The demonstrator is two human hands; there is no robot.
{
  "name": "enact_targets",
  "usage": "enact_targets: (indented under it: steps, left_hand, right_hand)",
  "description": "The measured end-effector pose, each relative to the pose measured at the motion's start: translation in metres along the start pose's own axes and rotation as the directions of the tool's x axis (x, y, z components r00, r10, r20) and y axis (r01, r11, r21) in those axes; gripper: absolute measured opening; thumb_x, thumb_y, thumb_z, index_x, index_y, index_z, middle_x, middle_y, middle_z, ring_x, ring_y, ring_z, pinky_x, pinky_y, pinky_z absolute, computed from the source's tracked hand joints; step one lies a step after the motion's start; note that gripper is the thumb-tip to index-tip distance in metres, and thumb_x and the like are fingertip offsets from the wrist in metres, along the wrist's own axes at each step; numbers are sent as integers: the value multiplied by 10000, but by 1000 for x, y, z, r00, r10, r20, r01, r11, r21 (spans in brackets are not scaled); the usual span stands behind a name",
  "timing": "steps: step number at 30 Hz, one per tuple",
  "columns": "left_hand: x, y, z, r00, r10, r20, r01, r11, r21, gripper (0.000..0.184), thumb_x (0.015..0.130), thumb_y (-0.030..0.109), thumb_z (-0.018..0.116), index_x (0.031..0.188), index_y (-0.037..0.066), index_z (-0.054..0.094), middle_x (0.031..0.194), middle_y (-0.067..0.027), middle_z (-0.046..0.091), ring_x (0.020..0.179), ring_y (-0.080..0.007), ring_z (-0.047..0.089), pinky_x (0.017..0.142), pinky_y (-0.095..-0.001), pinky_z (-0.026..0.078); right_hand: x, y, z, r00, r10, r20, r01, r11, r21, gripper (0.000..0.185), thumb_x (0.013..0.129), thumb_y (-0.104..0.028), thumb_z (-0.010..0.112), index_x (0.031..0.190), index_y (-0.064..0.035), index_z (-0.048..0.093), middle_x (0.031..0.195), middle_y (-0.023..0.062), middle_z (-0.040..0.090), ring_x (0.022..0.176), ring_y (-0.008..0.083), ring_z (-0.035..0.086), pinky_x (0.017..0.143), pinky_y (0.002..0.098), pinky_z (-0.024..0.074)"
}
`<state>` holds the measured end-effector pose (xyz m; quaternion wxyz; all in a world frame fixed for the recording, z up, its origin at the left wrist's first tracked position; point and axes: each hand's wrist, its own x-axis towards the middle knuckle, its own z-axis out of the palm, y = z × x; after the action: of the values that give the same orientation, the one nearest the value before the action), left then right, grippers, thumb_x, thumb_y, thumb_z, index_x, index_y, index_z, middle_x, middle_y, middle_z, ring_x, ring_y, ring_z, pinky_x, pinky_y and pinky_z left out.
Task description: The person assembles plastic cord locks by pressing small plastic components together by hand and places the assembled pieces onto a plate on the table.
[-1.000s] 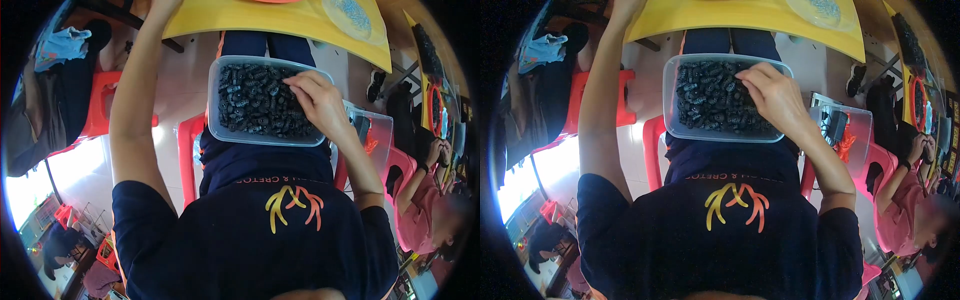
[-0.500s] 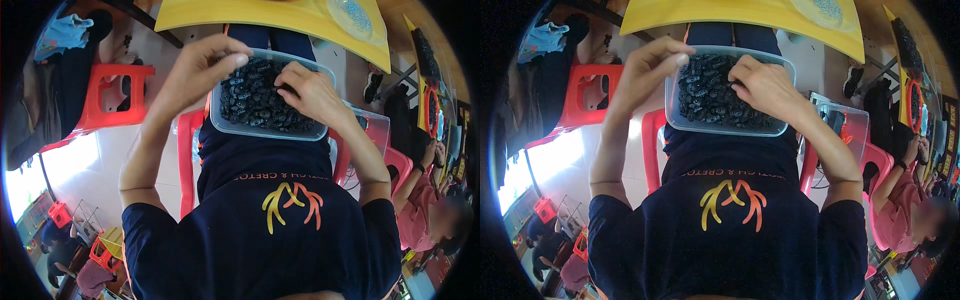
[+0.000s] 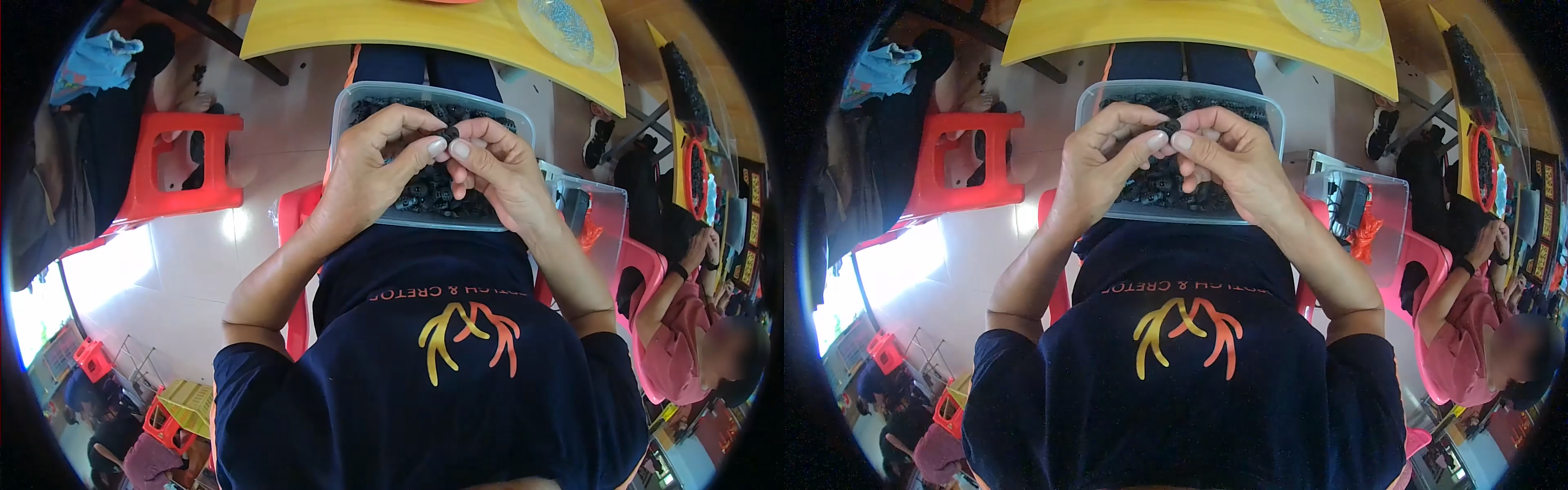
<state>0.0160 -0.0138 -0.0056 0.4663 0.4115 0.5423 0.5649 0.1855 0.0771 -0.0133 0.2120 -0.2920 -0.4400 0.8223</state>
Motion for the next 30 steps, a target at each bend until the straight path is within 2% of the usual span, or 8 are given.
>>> enact_targets:
  steps: [3, 6, 8, 11, 14, 18, 21, 30]
  left_hand:
    - [1, 6, -4, 999, -9, 33, 9, 1000, 3, 162, 918, 61, 648, 1056, -22, 637, 930, -63, 692, 851, -99, 636, 770, -242, 510]
    - [4, 1, -11, 996, 15, 85, -26, 990, 136, 150, 906, 59, 656, 1033, -20, 650, 901, -43, 685, 825, -87, 626, 759, -238, 507]
    - [5, 5, -14, 990, 3, 141, -26, 986, 165, 177, 912, 62, 656, 1072, -11, 642, 906, -28, 661, 804, -77, 604, 724, -229, 493]
    - [5, 4, -15, 977, -65, 201, 41, 991, 124, 181, 914, 59, 654, 1084, -5, 638, 912, -19, 640, 802, -70, 591, 719, -229, 491]
    - [5, 1, -19, 957, -129, 260, 117, 991, 61, 156, 913, 42, 650, 1064, 4, 637, 916, -11, 630, 830, -81, 600, 744, -238, 499]
    - [1, 0, -22, 954, -14, 299, -21, 993, 114, 92, 869, 25, 680, 951, -11, 658, 857, -62, 638, 783, -108, 626, 688, -256, 499]
    - [-3, 9, -23, 938, -65, 341, 50, 997, 53, 99, 866, 28, 684, 953, -14, 665, 848, -51, 632, 774, -95, 614, 678, -256, 488]
    - [-10, 27, -25, 898, -28, 440, -28, 993, 118, 104, 864, 63, 702, 936, -5, 667, 821, -31, 625, 756, -91, 585, 660, -254, 459]
  right_hand:
    - [-1, -5, 0, 994, -107, 13, 106, 948, -300, 203, 937, -192, 665, 1021, -10, 629, 858, 35, 657, 702, 79, 599, 571, 249, 499]
    - [0, -11, -7, 951, -267, 155, 300, 677, -672, 224, 929, -216, 669, 974, 0, 627, 811, 49, 650, 683, 106, 601, 555, 281, 471]
    - [3, -19, -7, 889, -356, 287, 438, 481, -760, 235, 918, -229, 670, 943, 0, 623, 770, 74, 633, 652, 155, 601, 553, 314, 457]
    - [7, -27, -8, 849, -319, 421, 506, 265, -821, 219, 901, -229, 657, 911, -14, 617, 744, 126, 590, 645, 275, 600, 573, 370, 468]
    - [9, -31, -7, 800, -294, 523, 584, 184, -791, 198, 887, -216, 645, 853, -27, 594, 732, 143, 564, 672, 350, 587, 592, 410, 473]
    - [8, -37, -4, 738, -251, 627, 667, 128, -734, 215, 870, -193, 655, 768, -40, 544, 689, 115, 523, 617, 326, 567, 531, 421, 448]
    - [3, -42, -2, 663, -276, 696, 734, 57, -677, 243, 845, -176, 687, 707, -56, 528, 647, 86, 477, 561, 277, 530, 475, 388, 415]
    - [-9, -33, 0, 636, -382, 671, 770, 248, -589, 212, 835, -127, 689, 696, -45, 551, 627, 86, 494, 541, 261, 534, 451, 369, 386]
